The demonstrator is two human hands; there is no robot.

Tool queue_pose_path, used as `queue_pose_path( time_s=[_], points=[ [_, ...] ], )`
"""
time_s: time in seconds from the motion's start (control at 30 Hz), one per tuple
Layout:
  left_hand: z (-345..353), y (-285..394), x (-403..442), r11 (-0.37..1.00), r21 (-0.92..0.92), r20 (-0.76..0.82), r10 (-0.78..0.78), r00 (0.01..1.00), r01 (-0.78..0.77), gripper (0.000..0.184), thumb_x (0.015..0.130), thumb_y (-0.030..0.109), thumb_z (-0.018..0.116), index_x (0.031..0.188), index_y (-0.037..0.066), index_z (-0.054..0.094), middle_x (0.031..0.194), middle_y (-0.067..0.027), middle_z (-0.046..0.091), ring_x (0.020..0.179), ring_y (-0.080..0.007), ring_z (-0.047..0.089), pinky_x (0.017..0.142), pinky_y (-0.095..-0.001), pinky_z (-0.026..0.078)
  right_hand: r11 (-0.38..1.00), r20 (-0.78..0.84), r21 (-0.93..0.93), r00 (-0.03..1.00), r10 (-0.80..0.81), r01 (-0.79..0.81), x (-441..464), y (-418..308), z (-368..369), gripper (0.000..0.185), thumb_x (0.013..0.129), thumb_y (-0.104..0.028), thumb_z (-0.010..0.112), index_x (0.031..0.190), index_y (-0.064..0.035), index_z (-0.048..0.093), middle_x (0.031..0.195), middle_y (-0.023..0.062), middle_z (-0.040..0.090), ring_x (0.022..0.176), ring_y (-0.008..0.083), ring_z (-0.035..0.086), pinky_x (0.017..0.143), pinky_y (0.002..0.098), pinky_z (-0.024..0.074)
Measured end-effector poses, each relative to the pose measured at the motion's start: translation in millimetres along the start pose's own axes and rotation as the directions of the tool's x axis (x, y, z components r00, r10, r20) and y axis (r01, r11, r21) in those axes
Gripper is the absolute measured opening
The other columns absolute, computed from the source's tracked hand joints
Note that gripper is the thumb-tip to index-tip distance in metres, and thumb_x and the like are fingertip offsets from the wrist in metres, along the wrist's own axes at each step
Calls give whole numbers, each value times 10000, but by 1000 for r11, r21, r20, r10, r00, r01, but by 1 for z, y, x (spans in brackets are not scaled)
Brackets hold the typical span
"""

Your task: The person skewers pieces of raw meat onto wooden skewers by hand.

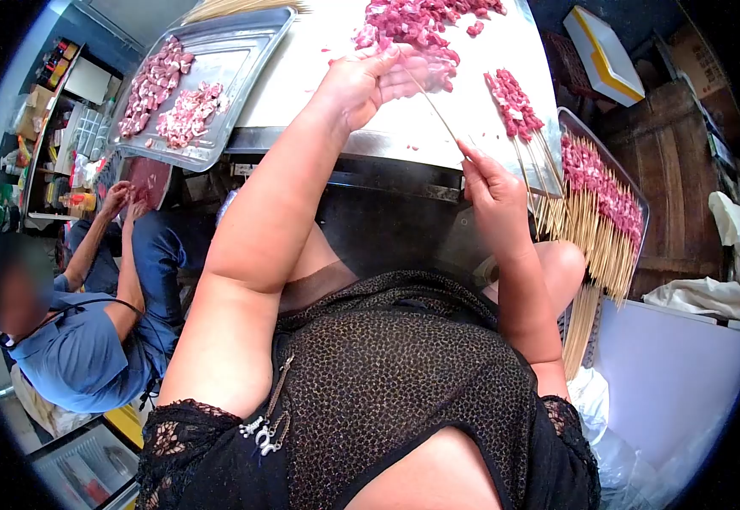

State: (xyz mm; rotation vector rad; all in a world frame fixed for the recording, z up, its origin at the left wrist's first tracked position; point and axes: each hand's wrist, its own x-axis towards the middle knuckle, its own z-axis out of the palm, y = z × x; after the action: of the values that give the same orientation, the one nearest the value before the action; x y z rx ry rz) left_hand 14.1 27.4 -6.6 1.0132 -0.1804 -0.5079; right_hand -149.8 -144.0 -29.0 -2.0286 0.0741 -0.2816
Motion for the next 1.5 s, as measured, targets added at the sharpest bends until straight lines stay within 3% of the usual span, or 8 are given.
queue_pose_path(
  time_s=[0.6,0.7,0.77,0.97,1.0,1.07,1.17,1.5],
  points=[
    [8,-1,-7,984,-166,59,-53,997,62,281,927,176,479,1109,-38,497,1117,-247,563,1036,-333,575,923,-449,470,998,-17,36,999,-45,45,10,3,3,272,893,-65,524,1153,-49,601,626,-61,437,562,32,376,505,182,314],
    [9,0,-7,984,-167,63,-54,997,64,273,921,176,489,1092,-37,505,1107,-252,566,1032,-340,575,923,-466,469,981,57,195,998,3,-14,11,2,4,275,895,-66,511,1154,-25,593,616,-59,429,529,26,355,471,176,283],
    [9,0,-8,985,-161,62,-57,996,66,268,919,175,494,1081,-37,510,1100,-254,568,1031,-344,575,924,-474,467,873,191,426,967,170,-237,11,-2,2,282,895,-76,503,1158,-7,580,609,-58,426,491,16,327,434,173,246],
    [9,-1,-7,982,-171,117,-60,991,79,252,919,161,490,1066,-42,517,1097,-258,569,1031,-352,572,928,-479,462,662,358,600,890,282,-450,11,-10,-1,284,896,-79,504,1162,-9,577,614,-62,432,487,10,328,429,167,241],
    [8,-4,-4,979,-177,147,-77,986,103,253,918,154,489,1073,-45,511,1102,-255,568,1039,-352,568,930,-479,459,662,358,600,890,282,-450,12,-8,5,284,896,-79,504,1162,-9,577,614,-62,432,487,10,328,429,167,241],
    [8,-9,-2,975,-183,178,-95,979,128,255,918,148,488,1081,-47,506,1108,-251,567,1046,-352,565,932,-478,457,884,76,452,993,94,-119,13,-1,17,281,894,-62,509,1160,-4,579,627,-65,435,512,8,345,452,161,256],
    [16,-8,-7,993,-86,165,-67,984,82,280,916,145,491,1116,-50,489,1116,-243,566,1059,-343,560,929,-473,458,954,-16,300,999,34,-27,16,-6,15,277,893,-53,516,1157,1,582,639,-67,436,535,9,355,476,158,269],
    [4,1,-4,993,-120,19,22,1000,-20,295,923,148,478,1137,-55,483,1097,-241,572,1001,-330,593,892,-451,491,944,52,312,994,95,-107,8,7,13,258,890,-88,531,1130,-44,615,629,-39,491,548,33,427,510,187,367]
  ],
)
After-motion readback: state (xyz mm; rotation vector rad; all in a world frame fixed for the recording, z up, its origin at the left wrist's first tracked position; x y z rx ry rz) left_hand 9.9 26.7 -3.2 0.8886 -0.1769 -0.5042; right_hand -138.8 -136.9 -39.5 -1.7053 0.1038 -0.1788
